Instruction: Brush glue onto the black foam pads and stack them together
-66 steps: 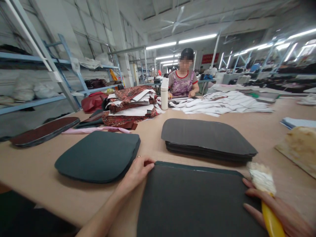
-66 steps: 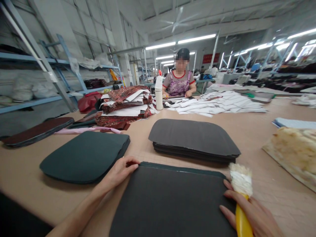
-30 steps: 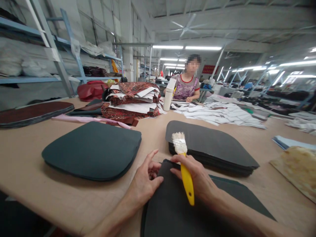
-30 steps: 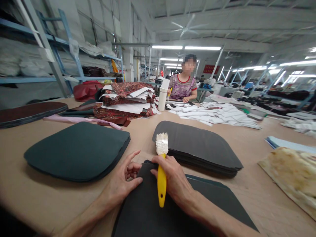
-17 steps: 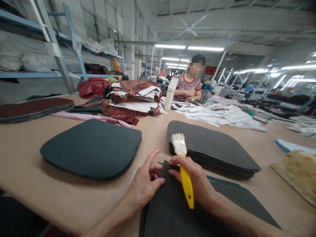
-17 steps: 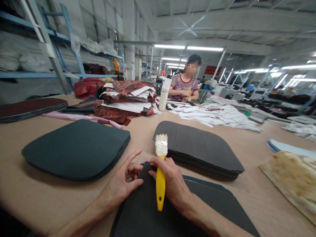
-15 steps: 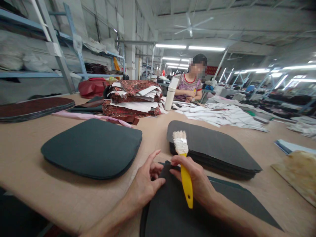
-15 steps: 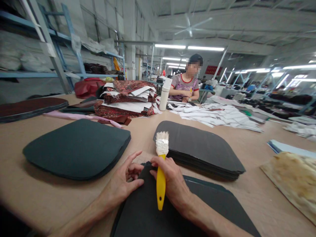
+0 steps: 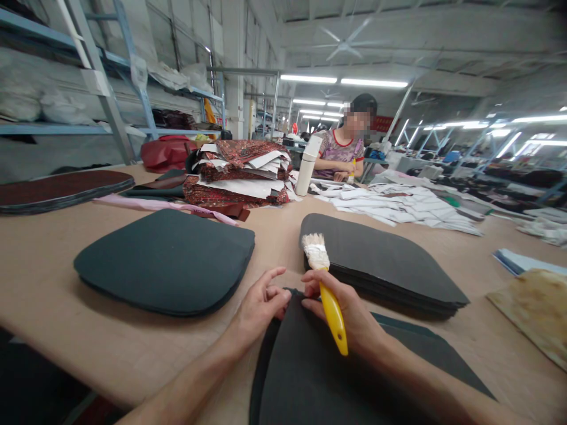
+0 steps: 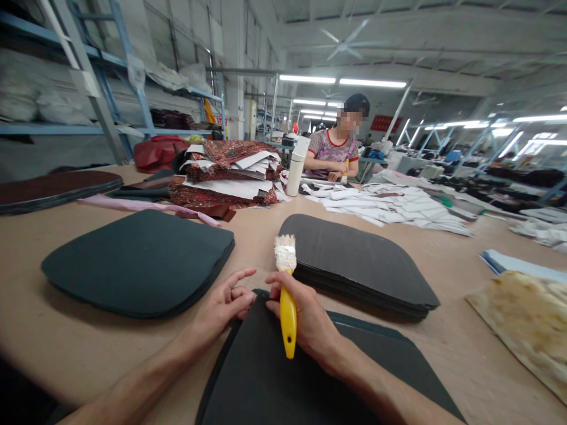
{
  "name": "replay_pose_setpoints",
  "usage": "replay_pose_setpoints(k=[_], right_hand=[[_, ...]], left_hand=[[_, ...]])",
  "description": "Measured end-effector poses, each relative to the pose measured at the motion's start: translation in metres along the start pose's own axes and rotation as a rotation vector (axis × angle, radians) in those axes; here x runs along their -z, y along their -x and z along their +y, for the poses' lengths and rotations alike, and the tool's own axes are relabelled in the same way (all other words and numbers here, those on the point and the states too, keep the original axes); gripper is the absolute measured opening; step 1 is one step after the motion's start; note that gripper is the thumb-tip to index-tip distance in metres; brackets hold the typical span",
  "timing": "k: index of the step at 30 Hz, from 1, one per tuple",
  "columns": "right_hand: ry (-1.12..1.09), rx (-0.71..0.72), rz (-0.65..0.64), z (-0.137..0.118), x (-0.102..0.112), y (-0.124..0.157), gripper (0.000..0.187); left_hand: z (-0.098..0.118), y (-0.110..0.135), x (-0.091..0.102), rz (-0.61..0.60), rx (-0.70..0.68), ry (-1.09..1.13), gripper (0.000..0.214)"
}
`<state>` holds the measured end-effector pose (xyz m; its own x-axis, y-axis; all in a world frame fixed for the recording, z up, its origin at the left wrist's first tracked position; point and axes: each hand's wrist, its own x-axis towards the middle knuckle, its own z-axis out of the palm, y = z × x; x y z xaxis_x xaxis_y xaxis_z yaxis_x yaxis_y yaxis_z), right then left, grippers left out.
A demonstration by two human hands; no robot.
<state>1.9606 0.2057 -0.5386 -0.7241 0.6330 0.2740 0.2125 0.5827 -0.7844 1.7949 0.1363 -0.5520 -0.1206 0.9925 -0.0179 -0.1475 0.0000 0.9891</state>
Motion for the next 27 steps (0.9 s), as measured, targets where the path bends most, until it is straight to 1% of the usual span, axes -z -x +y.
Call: replay_pose_setpoints(k=[5,8,13,21,27], right_hand=[[-0.050,0.003,-0.059,0.005,0.000,-0.003,0.025],[-0.070,-0.021,-0.074,0.007,0.000,-0.005,0.030],[-0.140,-0.070,-0.116,0.007,0.001,-0.008,0.031],[-0.287,-0.128,-0.192,0.001,0.006,-0.015,0.033],[-0.336,-0.113,-0.277,-0.001,0.012,-0.024,0.036]], left_hand=[[0.002,-0.004,0.001,-0.006,0.039,-0.018,0.070],[0.005,-0.004,0.000,0.003,0.052,-0.027,0.068],[0.008,-0.003,-0.002,0.037,0.068,-0.008,0.069],[0.008,-0.003,-0.002,0.088,0.058,-0.030,0.067],[0.004,-0.004,-0.001,0.094,0.024,-0.053,0.064]])
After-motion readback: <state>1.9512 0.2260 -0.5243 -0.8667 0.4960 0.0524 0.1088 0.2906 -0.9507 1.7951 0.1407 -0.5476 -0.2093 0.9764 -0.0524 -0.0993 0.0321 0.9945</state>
